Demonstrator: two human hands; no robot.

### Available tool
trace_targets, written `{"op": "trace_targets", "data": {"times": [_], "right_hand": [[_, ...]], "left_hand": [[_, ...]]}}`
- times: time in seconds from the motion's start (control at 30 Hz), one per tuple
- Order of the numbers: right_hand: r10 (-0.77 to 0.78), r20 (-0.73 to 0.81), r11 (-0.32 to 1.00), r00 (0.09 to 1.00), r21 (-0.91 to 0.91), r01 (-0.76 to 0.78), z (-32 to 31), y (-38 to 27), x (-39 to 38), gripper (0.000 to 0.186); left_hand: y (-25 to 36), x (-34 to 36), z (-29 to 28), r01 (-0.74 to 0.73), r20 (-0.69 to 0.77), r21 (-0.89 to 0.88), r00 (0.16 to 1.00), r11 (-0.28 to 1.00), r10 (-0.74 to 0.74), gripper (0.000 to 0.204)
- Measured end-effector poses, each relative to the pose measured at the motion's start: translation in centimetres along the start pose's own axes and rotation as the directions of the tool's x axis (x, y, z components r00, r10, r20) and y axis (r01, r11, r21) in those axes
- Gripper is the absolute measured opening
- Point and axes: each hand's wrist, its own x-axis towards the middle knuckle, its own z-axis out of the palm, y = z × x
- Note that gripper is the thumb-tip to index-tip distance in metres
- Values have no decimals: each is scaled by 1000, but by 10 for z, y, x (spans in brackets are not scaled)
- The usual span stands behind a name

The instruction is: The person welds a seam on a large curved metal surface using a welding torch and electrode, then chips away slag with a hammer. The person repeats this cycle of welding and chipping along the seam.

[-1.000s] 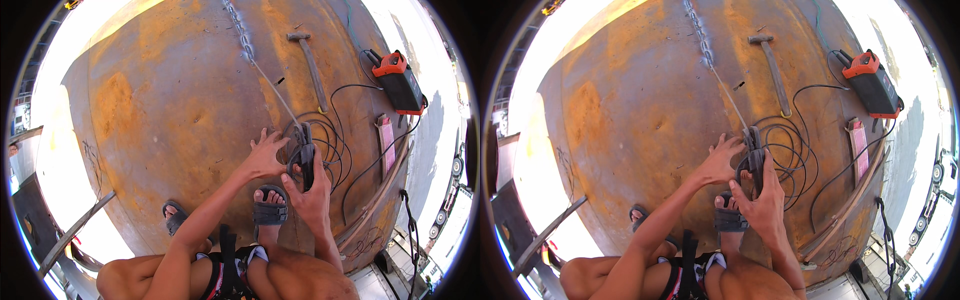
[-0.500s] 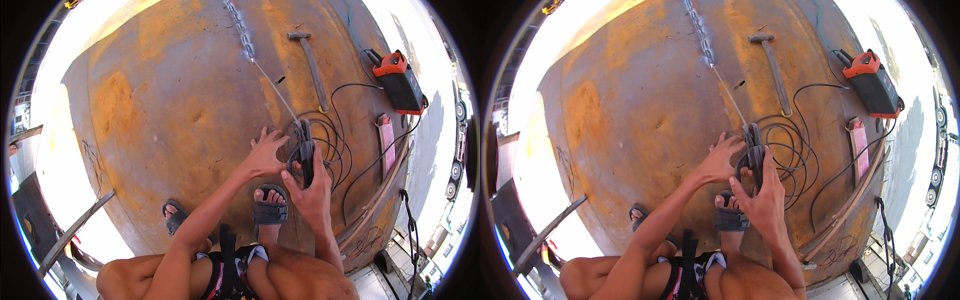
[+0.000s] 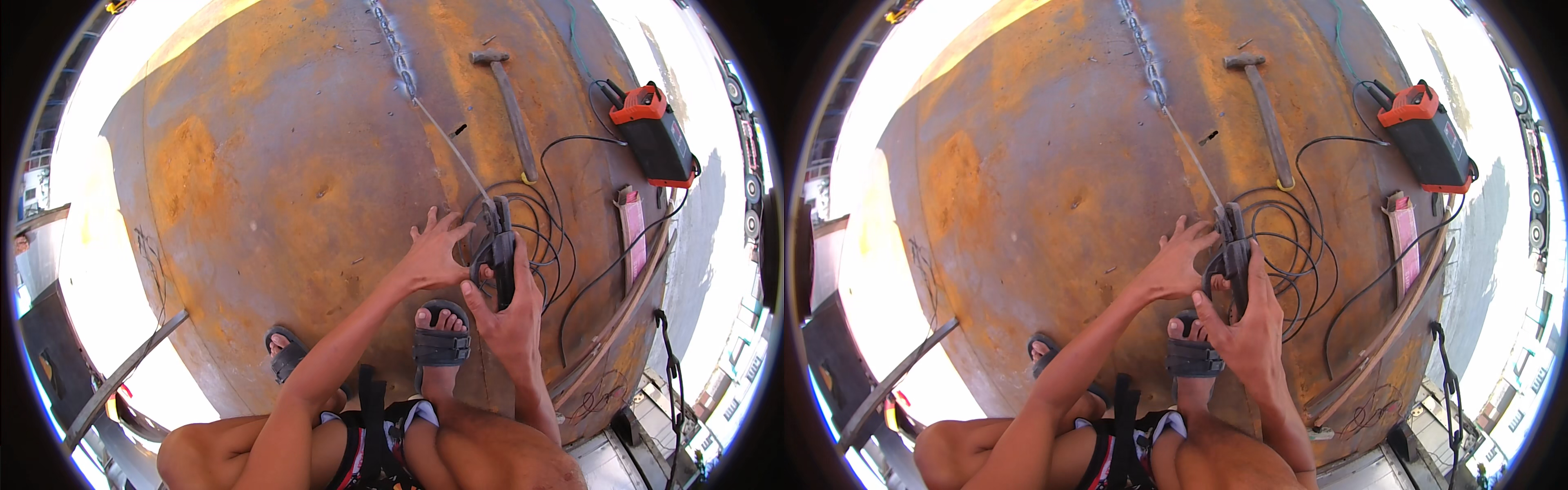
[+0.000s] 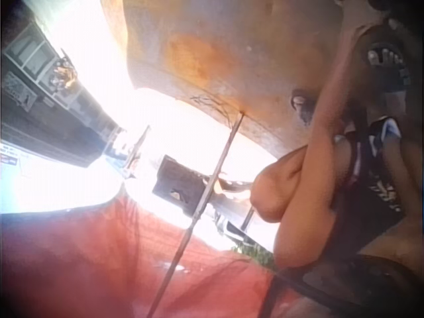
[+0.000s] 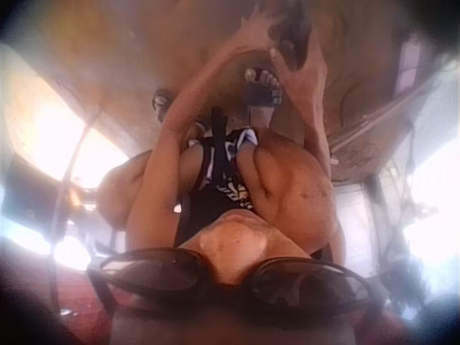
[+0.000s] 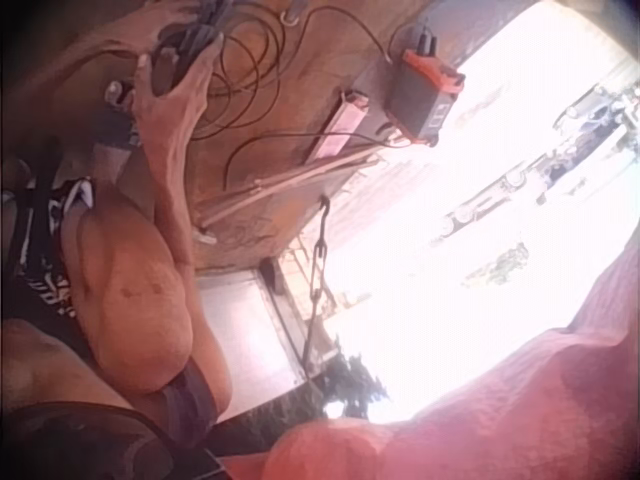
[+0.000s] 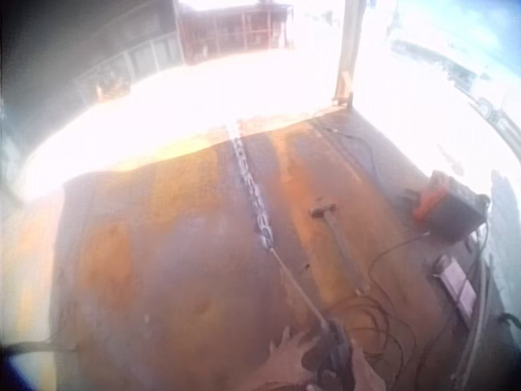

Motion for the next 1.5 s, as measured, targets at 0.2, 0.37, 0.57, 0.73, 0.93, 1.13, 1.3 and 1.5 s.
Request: {"op": "trace_targets", "data": {"times": [0.2,0.37,0.57,0.73,0.93,1.13,1.3,1.5], "right_hand": [[300,166,652,939,683,-329,-15,11,3,81],[271,16,800,962,552,-234,-10,8,9,72],[241,34,892,970,387,-236,-9,5,13,74],[206,30,921,978,331,-204,-12,3,12,75],[113,-22,971,993,212,-106,-7,4,10,81],[76,-16,991,997,115,-74,-4,9,8,89],[67,-1,995,998,78,-67,-4,9,8,92],[85,22,995,996,43,-86,-6,5,8,94]], "left_hand": [[1,0,3,-8,-20,-33,1000,999,8,103],[6,3,5,-11,-9,0,1000,1000,11,101],[-6,2,7,-32,-20,11,999,999,32,101],[-5,2,7,-36,-28,0,999,999,36,103],[-4,2,7,-34,-22,-1,999,999,34,104],[-4,1,4,-32,-15,-26,999,999,32,107],[-7,3,6,-38,-22,-12,999,999,37,113],[-9,5,8,-39,-17,-11,999,999,39,114]]}}
